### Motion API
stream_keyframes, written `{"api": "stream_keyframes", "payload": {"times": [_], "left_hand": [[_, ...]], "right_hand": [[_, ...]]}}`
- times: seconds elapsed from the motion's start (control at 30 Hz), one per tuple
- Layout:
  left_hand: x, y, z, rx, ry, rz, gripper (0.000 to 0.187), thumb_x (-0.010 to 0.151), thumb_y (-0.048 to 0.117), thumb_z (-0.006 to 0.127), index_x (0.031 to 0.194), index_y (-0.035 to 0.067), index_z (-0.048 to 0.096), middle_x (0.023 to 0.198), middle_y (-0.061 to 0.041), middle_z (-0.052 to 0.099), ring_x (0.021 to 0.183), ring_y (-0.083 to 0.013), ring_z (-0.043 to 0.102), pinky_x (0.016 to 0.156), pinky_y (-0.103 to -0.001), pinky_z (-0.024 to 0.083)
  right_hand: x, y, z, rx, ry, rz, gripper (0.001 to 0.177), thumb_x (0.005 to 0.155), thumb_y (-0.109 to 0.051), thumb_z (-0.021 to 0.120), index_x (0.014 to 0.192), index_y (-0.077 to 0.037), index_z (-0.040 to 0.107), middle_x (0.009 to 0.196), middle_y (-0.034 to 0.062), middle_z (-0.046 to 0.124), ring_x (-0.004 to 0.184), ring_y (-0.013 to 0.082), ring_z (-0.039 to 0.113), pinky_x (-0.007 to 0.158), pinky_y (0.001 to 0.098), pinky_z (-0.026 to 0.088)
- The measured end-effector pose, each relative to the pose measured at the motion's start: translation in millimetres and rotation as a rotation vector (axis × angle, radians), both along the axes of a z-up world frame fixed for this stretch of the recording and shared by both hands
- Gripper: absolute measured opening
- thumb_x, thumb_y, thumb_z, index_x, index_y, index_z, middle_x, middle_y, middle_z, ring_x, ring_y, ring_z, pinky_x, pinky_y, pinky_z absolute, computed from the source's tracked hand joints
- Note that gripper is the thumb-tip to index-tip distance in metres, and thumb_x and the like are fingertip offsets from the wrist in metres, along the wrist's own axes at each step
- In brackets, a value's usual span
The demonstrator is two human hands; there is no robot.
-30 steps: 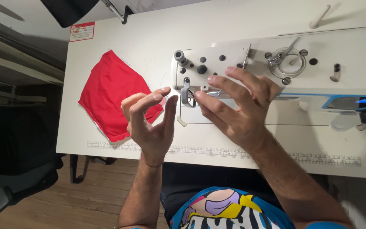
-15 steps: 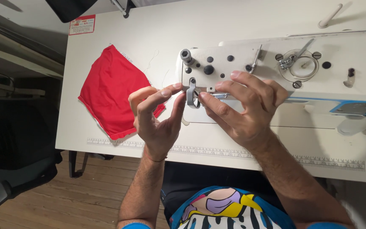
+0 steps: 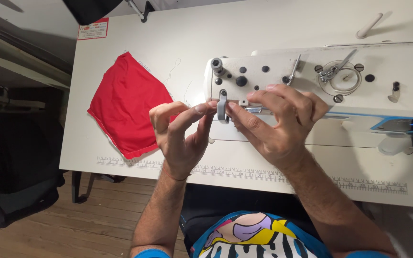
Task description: Threading an industrial sewing machine with white thread
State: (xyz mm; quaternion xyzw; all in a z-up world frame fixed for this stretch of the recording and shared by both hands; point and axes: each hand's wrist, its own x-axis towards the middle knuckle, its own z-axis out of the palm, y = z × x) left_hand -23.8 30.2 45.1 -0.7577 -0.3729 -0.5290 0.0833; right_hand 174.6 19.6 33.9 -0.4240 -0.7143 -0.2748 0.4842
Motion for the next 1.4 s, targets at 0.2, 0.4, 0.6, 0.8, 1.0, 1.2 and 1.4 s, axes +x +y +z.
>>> {"api": "stream_keyframes", "payload": {"times": [0.2,0.4,0.6,0.8,1.0,1.2,1.4], "left_hand": [[-7.1,-11.9,19.4,-0.114,-0.196,-0.232,0.039,0.096,-0.021,0.058,0.111,0.011,0.043,0.099,-0.011,0.066,0.090,-0.0208,0.054,0.086,-0.034,0.037],[-38.7,-19.1,7.4,-0.257,-0.670,-0.266,0.018,0.106,0.001,0.051,0.110,0.016,0.042,0.103,-0.003,0.050,0.100,-0.0173,0.051,0.085,-0.030,0.045],[-35.6,-28.9,6.7,-0.274,-0.643,-0.368,0.018,0.106,-0.005,0.048,0.112,0.011,0.043,0.104,-0.010,0.048,0.082,-0.0156,0.048,0.065,-0.026,0.046],[-21.0,-45.7,11.5,-0.287,-0.458,-0.355,0.021,0.104,-0.005,0.057,0.115,0.011,0.048,0.101,-0.008,0.060,0.092,-0.0181,0.057,0.077,-0.029,0.042],[-0.5,-58.2,20.1,-0.121,-0.269,-0.309,0.024,0.100,-0.005,0.067,0.111,0.010,0.052,0.103,-0.006,0.073,0.091,-0.0167,0.060,0.083,-0.029,0.045],[21.1,-65.5,25.6,-0.141,-0.279,-0.371,0.031,0.097,-0.003,0.075,0.115,0.012,0.054,0.109,-0.002,0.075,0.095,-0.0166,0.063,0.092,-0.032,0.046],[32.3,-76.7,47.1,-0.229,-0.301,-0.429,0.025,0.102,0.011,0.071,0.117,0.015,0.051,0.112,-0.001,0.076,0.099,-0.0188,0.060,0.098,-0.035,0.045]], "right_hand": [[3.2,-4.5,-4.2,-0.085,0.019,0.049,0.023,0.091,-0.037,0.094,0.104,-0.023,0.083,0.117,0.0020,0.071,0.107,0.0245,0.055,0.098,0.0436,0.029],[11.3,-20.1,7.2,-0.197,0.199,0.288,0.025,0.094,-0.024,0.084,0.115,-0.012,0.076,0.125,0.0127,0.065,0.116,0.0287,0.060,0.106,0.0495,0.039],[1.2,-22.3,19.8,-0.207,0.098,0.200,0.008,0.098,-0.017,0.085,0.104,-0.014,0.082,0.118,0.0092,0.065,0.112,0.0299,0.059,0.100,0.0445,0.036],[1.6,-31.3,24.7,-0.219,0.163,0.229,0.003,0.100,-0.009,0.082,0.103,-0.011,0.081,0.106,0.0073,0.063,0.108,0.0324,0.060,0.102,0.0432,0.038],[16.9,-51.6,28.4,-0.274,0.468,0.463,0.013,0.091,0.003,0.082,0.100,0.000,0.073,0.091,0.0120,0.068,0.097,0.0313,0.063,0.092,0.0382,0.051],[20.4,-69.7,34.0,-0.441,0.716,0.572,0.041,0.086,0.005,0.084,0.121,-0.003,0.064,0.094,0.0124,0.068,0.094,0.0205,0.064,0.080,0.0336,0.061],[14.5,-79.6,50.3,-0.439,0.693,0.612,0.046,0.078,0.007,0.089,0.113,-0.002,0.061,0.098,0.0105,0.069,0.084,0.0204,0.071,0.078,0.0328,0.065]]}}
